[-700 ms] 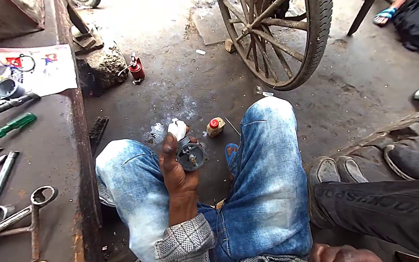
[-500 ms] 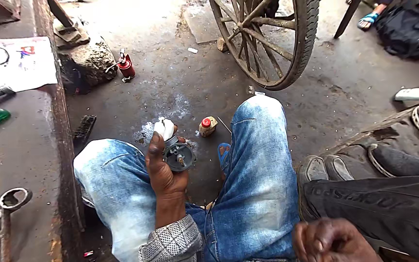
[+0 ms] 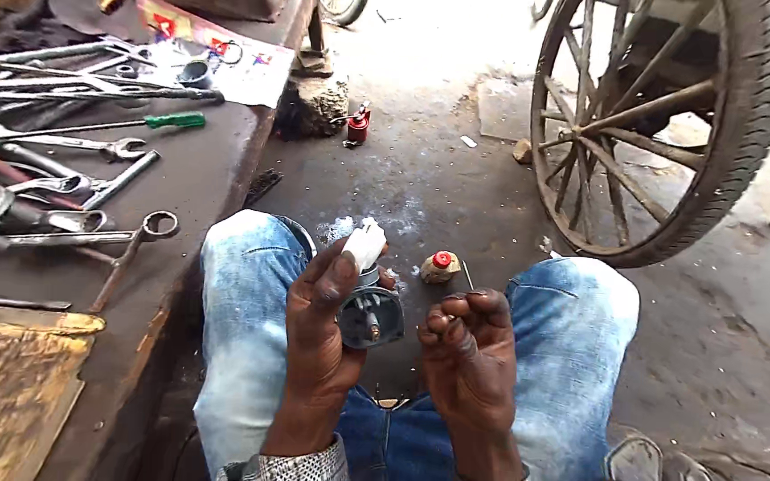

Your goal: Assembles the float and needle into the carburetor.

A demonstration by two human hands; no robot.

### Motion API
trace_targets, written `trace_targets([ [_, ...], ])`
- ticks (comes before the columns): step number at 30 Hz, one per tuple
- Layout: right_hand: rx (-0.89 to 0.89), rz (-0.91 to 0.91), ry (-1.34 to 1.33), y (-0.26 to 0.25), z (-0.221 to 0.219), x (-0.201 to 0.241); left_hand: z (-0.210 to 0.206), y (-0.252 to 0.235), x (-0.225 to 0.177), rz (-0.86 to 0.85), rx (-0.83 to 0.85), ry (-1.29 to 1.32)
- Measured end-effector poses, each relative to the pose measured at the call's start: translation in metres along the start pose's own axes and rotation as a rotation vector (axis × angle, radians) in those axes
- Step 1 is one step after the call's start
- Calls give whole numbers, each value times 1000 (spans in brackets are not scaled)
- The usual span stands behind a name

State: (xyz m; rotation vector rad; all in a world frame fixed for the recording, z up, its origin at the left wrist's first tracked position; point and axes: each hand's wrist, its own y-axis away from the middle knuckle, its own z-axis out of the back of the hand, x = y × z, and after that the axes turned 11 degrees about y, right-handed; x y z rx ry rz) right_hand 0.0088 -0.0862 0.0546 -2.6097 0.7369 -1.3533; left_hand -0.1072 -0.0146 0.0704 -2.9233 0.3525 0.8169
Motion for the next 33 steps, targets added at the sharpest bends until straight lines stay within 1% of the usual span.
trace_targets([
  [5,-77,115,123,-9,4,13,-10,0,7,28,6,17],
  [9,-134,184,159,-10,2,20,-15,2,14,59,23,51],
  [16,-153,280,314,-10,0,27,-14,4,17,67,63,84],
  [23,-130,311,410,-10,0,29,-13,5,17,65,76,78],
  [26,-122,312,397,-9,-1,29,-12,6,16,52,104,83],
  [33,-89,295,360,-8,-2,29,-9,7,14,49,113,104],
])
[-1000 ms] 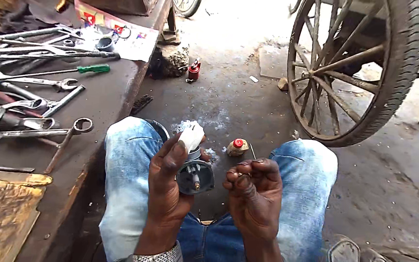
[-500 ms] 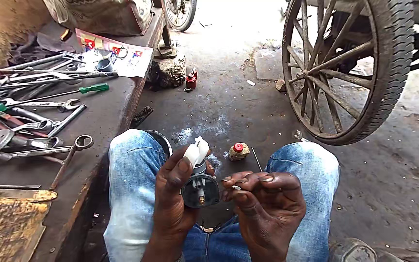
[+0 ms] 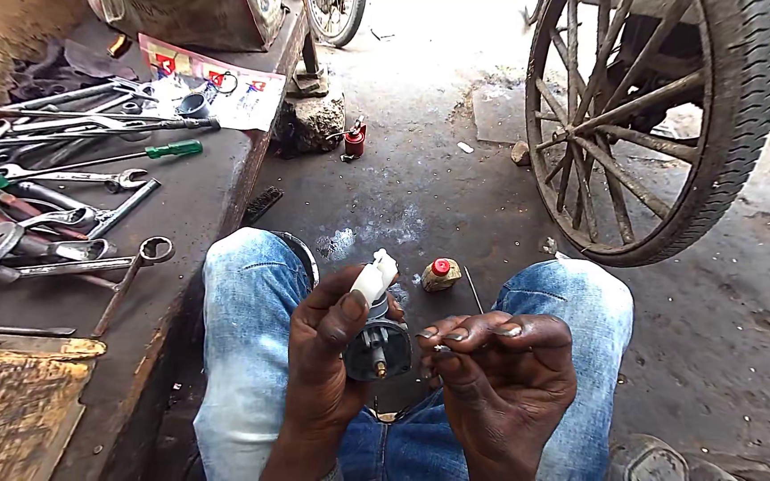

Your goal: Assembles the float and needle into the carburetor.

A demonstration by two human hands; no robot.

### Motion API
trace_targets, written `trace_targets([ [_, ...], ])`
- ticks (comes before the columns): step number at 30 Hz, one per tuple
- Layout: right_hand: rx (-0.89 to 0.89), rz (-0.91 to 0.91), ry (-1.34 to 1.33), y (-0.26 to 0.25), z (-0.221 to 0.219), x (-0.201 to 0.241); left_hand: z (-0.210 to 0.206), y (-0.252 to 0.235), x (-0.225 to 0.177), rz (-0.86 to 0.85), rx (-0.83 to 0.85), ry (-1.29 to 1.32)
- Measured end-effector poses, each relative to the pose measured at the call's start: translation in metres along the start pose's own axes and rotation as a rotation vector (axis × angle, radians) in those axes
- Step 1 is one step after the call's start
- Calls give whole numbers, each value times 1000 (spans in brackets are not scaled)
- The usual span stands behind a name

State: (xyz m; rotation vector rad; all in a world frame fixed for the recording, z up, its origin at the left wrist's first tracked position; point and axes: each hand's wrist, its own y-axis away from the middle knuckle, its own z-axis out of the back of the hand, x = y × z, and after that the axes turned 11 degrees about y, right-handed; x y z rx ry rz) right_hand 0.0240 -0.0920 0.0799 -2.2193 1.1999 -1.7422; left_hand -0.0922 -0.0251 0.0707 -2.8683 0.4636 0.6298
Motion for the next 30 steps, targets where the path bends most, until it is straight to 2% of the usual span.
trace_targets([
  [10,-11,-14,97,-1,2,-8,6,-3,0,30,53,-34],
  [15,-58,2,222,-7,-7,-5,11,-3,-11,-11,186,-174],
  [20,-54,-49,225,-8,-17,5,8,-3,-16,-110,304,-358],
  [23,-78,-34,334,-10,-23,13,5,-2,-15,-49,299,-289],
  [26,-54,121,542,-15,-24,18,1,0,-13,52,272,-90],
  [30,4,301,642,-26,-24,20,-5,3,-13,137,240,68],
])
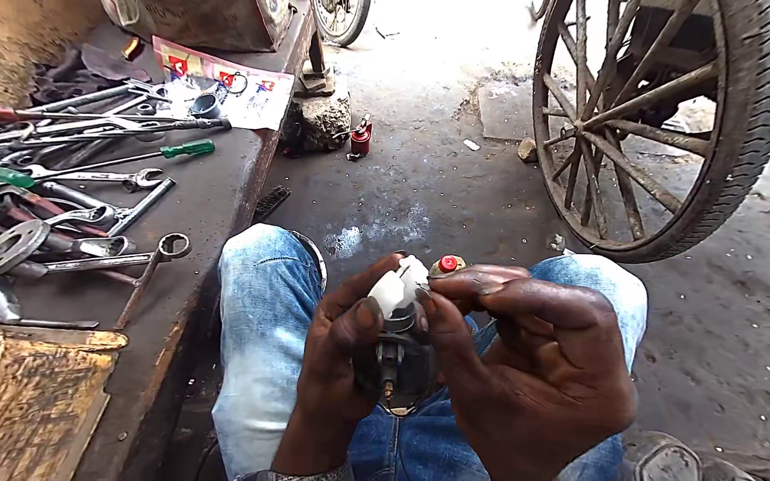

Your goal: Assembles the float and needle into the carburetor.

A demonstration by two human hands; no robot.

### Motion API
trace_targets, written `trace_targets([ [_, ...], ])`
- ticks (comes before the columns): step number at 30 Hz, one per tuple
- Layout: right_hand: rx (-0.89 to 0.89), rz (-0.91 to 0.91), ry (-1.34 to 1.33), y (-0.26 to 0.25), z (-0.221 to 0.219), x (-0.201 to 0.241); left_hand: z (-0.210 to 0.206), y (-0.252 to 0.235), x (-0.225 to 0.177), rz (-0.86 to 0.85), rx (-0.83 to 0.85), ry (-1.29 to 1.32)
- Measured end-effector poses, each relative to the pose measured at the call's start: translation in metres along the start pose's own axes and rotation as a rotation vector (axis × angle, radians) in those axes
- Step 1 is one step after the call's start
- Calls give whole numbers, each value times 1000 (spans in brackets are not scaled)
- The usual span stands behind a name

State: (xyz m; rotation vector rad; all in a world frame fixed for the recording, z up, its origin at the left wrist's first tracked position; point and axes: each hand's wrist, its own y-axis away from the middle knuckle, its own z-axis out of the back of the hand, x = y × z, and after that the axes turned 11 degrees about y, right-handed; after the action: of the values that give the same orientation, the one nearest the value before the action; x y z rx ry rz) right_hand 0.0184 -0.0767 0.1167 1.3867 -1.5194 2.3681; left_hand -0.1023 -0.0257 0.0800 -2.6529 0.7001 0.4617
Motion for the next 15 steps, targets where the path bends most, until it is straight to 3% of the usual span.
trace_targets([
  [6,4,150,44,-11,0,-4,-13,3,5,12,-43,115],
  [15,-26,167,26,-6,-2,0,-18,5,5,-43,-22,111],
])
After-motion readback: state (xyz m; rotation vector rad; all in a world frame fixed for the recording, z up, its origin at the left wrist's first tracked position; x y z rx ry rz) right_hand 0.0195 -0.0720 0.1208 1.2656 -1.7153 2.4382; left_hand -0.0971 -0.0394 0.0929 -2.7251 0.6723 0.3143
